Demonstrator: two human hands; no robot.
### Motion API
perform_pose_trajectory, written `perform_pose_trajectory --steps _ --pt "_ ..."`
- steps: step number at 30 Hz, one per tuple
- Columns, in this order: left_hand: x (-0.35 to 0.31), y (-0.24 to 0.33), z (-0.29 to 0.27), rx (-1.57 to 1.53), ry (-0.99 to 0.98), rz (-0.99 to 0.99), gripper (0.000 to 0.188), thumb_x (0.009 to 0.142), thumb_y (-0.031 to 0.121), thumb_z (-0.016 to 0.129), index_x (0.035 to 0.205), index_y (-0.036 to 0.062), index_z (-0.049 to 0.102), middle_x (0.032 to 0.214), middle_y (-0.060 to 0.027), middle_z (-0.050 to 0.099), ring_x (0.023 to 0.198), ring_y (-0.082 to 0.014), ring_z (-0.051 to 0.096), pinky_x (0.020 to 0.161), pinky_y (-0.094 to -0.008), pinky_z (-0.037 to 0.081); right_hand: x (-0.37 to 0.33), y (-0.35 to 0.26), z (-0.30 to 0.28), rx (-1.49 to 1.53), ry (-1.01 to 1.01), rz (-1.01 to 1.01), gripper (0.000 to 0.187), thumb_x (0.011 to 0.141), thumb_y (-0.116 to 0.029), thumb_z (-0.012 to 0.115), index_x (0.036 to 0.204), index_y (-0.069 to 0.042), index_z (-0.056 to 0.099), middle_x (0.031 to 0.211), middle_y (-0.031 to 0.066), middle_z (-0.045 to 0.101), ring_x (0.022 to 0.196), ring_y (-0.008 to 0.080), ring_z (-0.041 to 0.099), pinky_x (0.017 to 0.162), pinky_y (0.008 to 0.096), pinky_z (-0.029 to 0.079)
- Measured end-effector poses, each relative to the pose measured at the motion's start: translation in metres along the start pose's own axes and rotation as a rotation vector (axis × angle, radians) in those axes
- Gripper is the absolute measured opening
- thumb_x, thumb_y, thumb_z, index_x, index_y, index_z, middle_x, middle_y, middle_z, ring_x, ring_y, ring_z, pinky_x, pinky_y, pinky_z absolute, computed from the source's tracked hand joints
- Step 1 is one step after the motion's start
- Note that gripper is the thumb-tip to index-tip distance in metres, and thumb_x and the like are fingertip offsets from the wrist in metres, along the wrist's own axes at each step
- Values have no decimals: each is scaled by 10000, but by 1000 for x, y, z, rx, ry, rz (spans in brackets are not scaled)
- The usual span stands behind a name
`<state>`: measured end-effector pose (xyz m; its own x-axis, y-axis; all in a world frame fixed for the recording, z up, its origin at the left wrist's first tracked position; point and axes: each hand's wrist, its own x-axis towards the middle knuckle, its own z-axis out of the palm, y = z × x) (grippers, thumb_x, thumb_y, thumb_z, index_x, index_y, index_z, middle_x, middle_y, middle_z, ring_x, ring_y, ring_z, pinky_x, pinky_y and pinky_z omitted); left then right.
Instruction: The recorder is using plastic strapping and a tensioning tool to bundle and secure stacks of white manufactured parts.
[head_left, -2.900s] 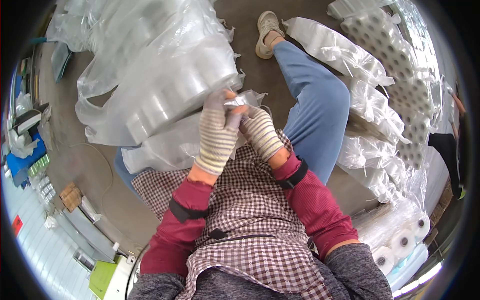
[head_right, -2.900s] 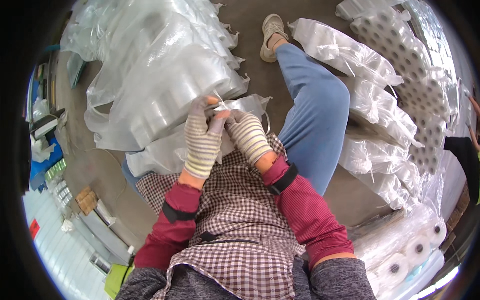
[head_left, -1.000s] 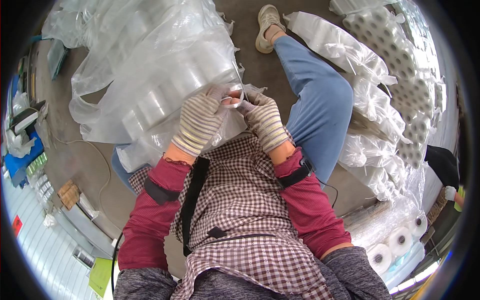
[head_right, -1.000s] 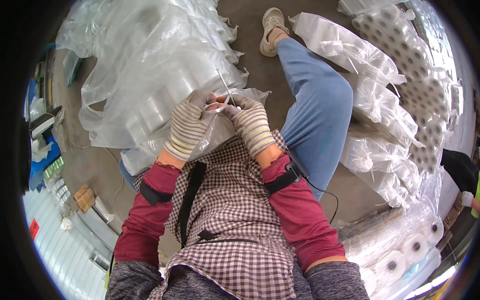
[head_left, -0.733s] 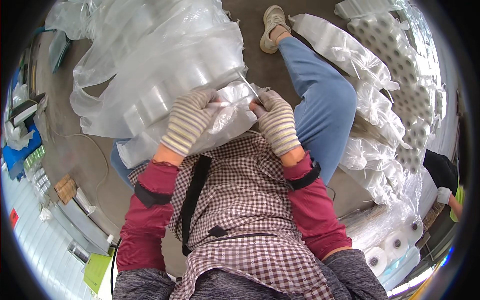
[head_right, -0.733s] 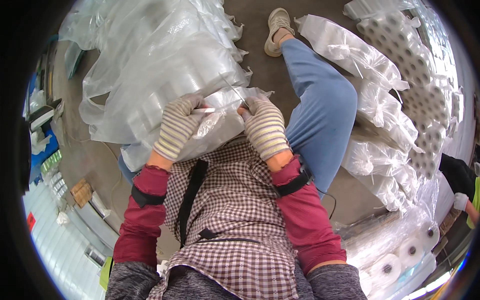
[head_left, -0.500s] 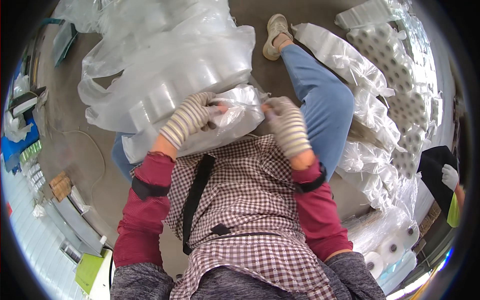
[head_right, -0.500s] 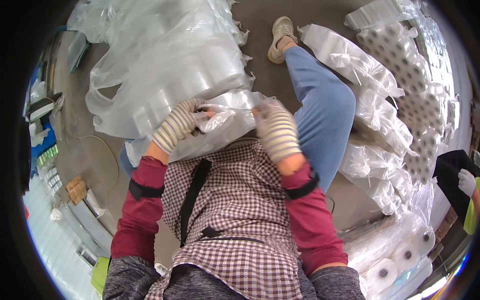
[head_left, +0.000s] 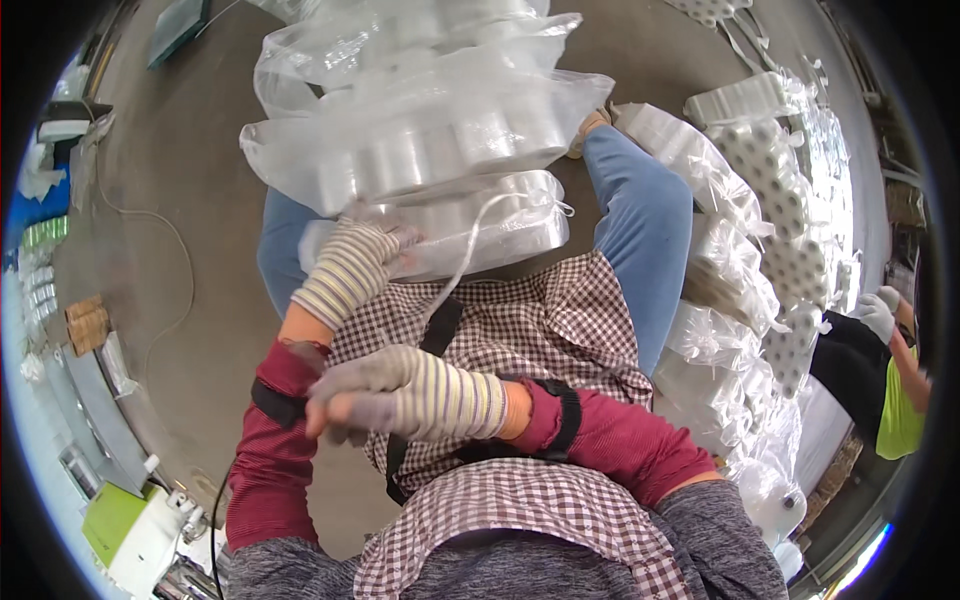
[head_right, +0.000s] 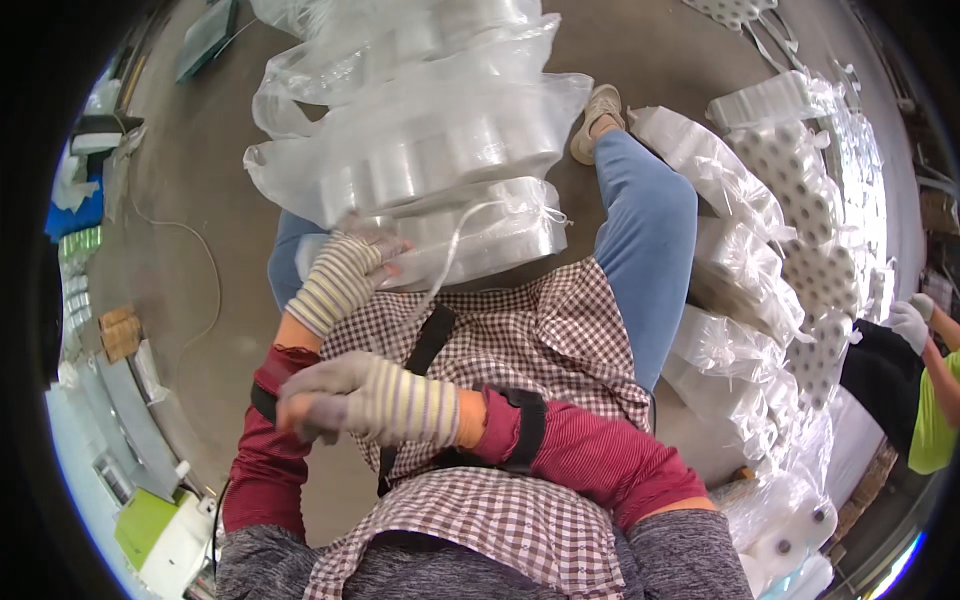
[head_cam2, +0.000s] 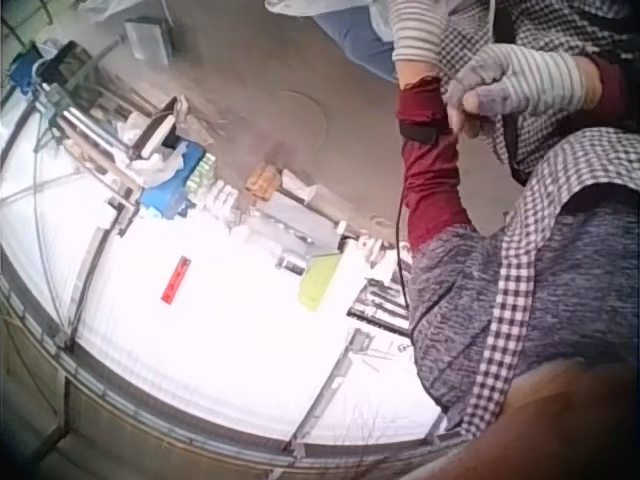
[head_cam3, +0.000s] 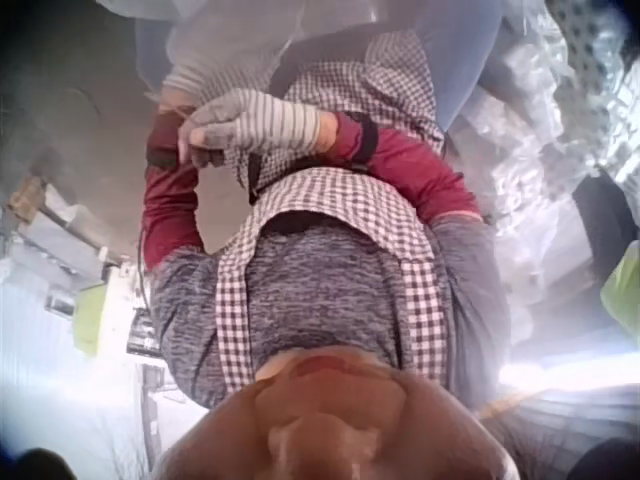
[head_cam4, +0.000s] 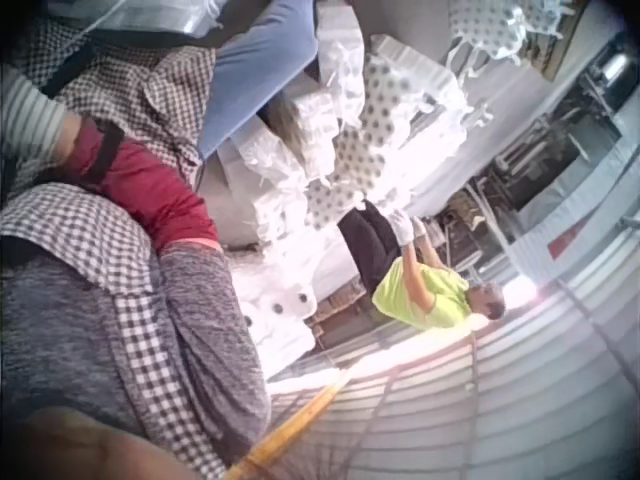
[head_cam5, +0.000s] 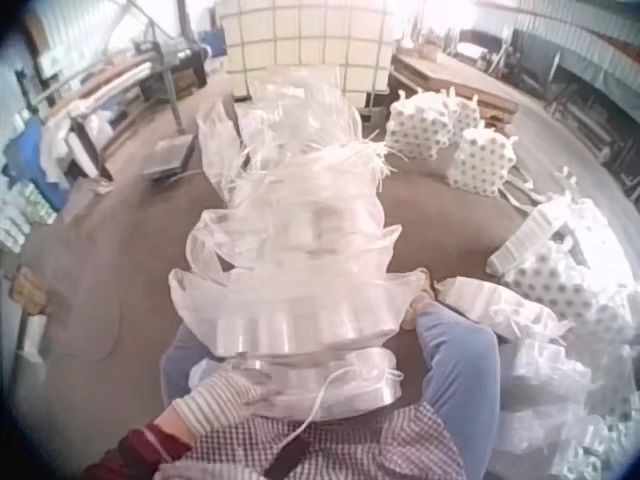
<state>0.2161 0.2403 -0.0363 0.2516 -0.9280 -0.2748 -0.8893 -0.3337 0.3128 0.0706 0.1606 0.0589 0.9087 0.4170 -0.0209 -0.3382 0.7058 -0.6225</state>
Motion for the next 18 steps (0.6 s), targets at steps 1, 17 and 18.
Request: perform_pose_trajectory --steps 1,17,18 --pt "7 1 9 -761 -174 -590 330 787 161 608 1103 67 605 890 -108 644 857 -205 629 825 -305 460 -4 19 -7 25 92 10 316 917 -327 506 992 -39 614 875 49 620 753 106 581 680 255 500" --pt "7 28 7 -381 -78 -140 451 738 250 641 1131 51 542 1047 -188 591 912 -326 599 781 -378 479 24 70 -24 -249 231 328 277 893 -286 552 892 -23 640 825 35 620 834 143 576 807 271 446" --pt "8 29 18 -288 -38 -209 458 730 256 641 1125 51 537 1043 -213 583 897 -365 591 774 -409 476 18 73 -24 -249 233 329 277 893 -286 552 892 -23 640 825 35 620 834 143 576 807 271 446"
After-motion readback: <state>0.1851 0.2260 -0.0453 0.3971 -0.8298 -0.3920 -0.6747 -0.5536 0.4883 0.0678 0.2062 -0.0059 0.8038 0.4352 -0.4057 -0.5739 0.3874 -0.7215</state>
